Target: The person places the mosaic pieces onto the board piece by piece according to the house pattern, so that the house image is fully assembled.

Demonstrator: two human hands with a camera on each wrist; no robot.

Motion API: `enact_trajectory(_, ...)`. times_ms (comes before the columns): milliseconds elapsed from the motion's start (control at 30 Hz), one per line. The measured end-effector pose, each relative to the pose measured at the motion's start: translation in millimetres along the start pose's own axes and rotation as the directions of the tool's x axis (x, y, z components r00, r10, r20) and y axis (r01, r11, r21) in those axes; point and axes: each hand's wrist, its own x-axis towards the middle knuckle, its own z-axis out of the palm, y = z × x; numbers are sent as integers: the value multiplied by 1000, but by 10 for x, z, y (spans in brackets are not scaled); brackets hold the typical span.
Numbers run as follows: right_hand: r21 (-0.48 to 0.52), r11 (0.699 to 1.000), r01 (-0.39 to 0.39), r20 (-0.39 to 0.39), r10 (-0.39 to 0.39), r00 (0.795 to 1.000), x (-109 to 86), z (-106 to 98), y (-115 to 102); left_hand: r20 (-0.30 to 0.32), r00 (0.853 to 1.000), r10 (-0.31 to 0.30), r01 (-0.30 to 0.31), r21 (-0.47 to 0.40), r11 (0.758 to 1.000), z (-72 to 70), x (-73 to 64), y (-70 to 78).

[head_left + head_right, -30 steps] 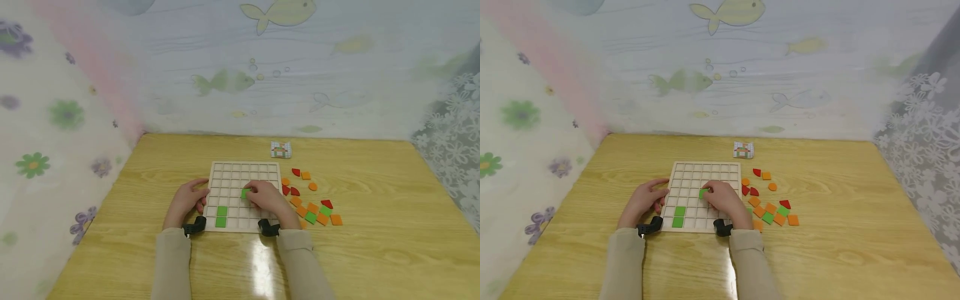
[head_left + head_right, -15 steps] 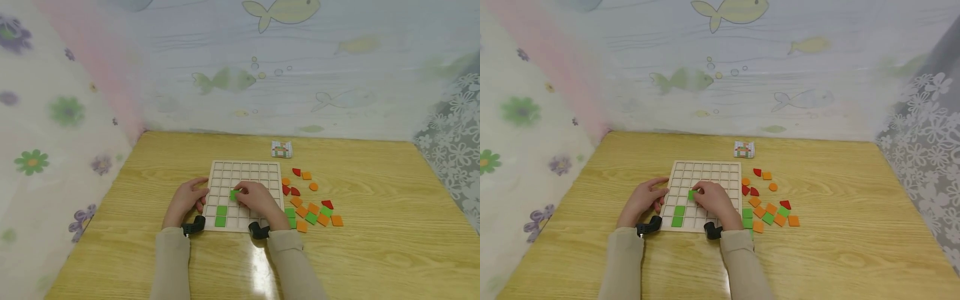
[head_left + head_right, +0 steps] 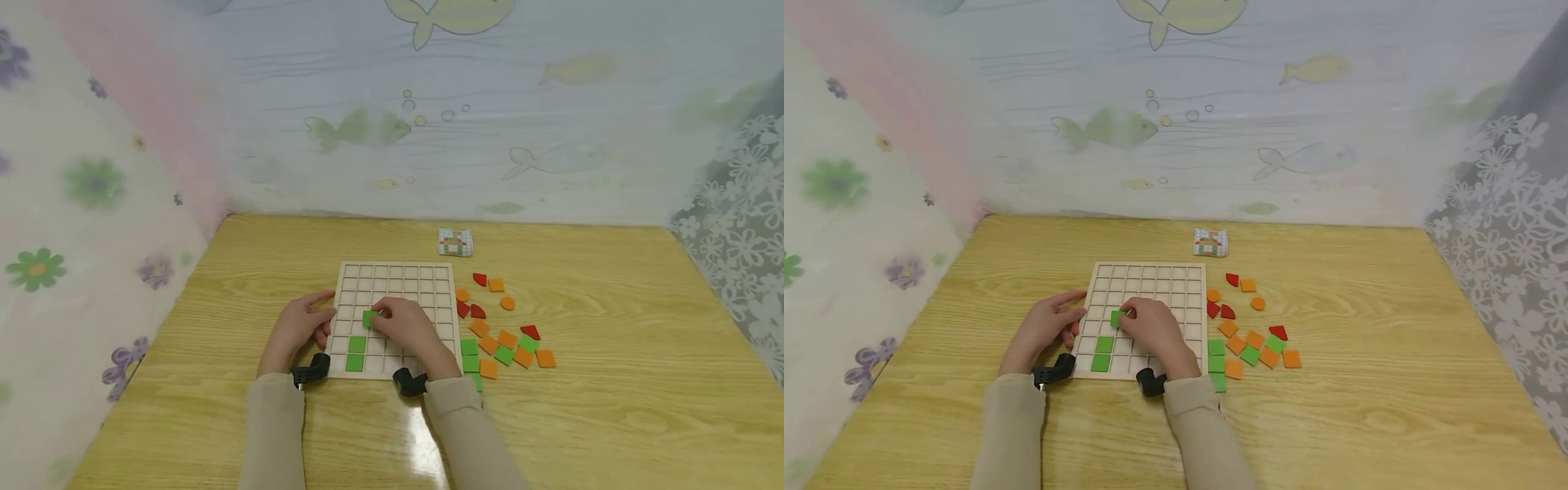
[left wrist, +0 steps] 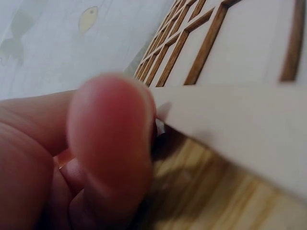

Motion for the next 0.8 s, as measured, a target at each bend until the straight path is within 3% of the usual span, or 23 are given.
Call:
enact_trajectory(267,-46,999,5,-10,-5,1000,-22,21,-22,9,1000,-2,2,6,1000,12,-12,18)
enact_trajectory(800,-41,998,48,-40,-49,998,-2,105,-131,-6,1000,-4,4,28,1000,-3,-29,34)
